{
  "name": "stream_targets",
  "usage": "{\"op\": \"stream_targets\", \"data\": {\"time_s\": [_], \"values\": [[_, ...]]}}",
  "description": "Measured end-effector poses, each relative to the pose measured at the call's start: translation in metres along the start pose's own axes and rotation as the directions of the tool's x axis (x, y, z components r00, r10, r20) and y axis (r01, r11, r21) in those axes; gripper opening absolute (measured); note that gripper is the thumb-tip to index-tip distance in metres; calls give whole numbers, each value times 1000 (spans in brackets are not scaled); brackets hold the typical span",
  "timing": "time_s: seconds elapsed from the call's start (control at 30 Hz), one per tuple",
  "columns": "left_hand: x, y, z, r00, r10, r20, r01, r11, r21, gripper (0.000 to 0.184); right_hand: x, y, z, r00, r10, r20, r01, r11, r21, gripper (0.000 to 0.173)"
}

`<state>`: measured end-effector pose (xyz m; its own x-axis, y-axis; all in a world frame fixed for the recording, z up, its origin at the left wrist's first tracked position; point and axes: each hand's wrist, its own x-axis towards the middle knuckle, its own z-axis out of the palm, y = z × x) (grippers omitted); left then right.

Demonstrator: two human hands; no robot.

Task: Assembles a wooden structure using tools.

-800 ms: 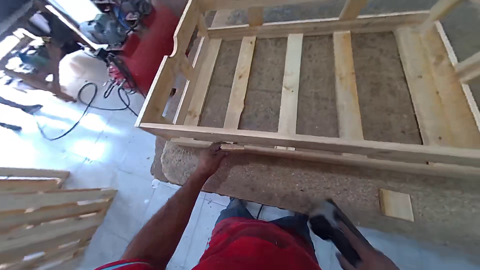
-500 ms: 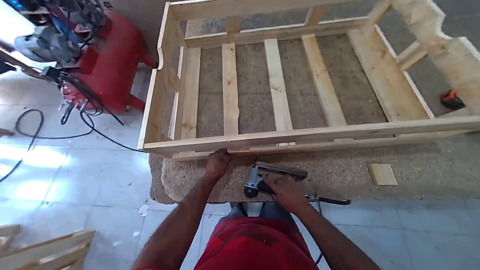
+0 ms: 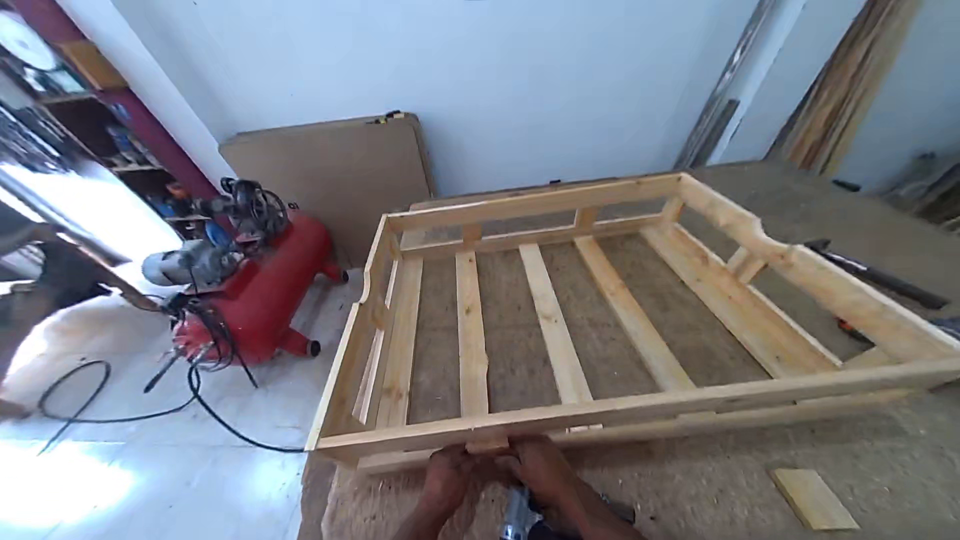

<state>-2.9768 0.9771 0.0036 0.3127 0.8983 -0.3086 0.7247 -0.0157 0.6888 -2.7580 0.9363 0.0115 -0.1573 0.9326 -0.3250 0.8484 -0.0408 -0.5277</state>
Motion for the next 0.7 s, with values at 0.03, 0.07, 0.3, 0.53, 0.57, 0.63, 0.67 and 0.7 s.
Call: {"op": "stream_targets", "data": {"time_s": [0.03,0.07,0.3,0.53,0.57,0.63,0.67,0.7], "values": [[5,0,-3,1000,5,24,-5,1000,-21,41,6,4,1,1000,-9,-8,9,1000,16,55],[8,1,-6,998,10,61,-8,999,-35,45,10,7,3,1000,-17,-24,18,1000,23,50],[15,2,6,987,98,126,-82,988,-128,64,13,18,4,994,-90,-69,92,995,31,50],[17,18,1,971,-55,231,37,996,85,59,19,27,11,985,-153,-74,150,988,-44,41],[20,16,1,970,-51,239,29,995,97,58,21,28,14,980,-167,-109,161,985,-65,41],[24,12,0,955,-59,291,21,991,132,60,21,27,21,977,-147,-153,135,987,-84,42],[26,10,-1,947,-64,315,17,988,152,62,22,26,22,980,-123,-154,109,989,-96,41],[26,13,-4,942,-70,328,20,988,154,62,22,24,23,980,-113,-167,97,990,-102,41]]}}
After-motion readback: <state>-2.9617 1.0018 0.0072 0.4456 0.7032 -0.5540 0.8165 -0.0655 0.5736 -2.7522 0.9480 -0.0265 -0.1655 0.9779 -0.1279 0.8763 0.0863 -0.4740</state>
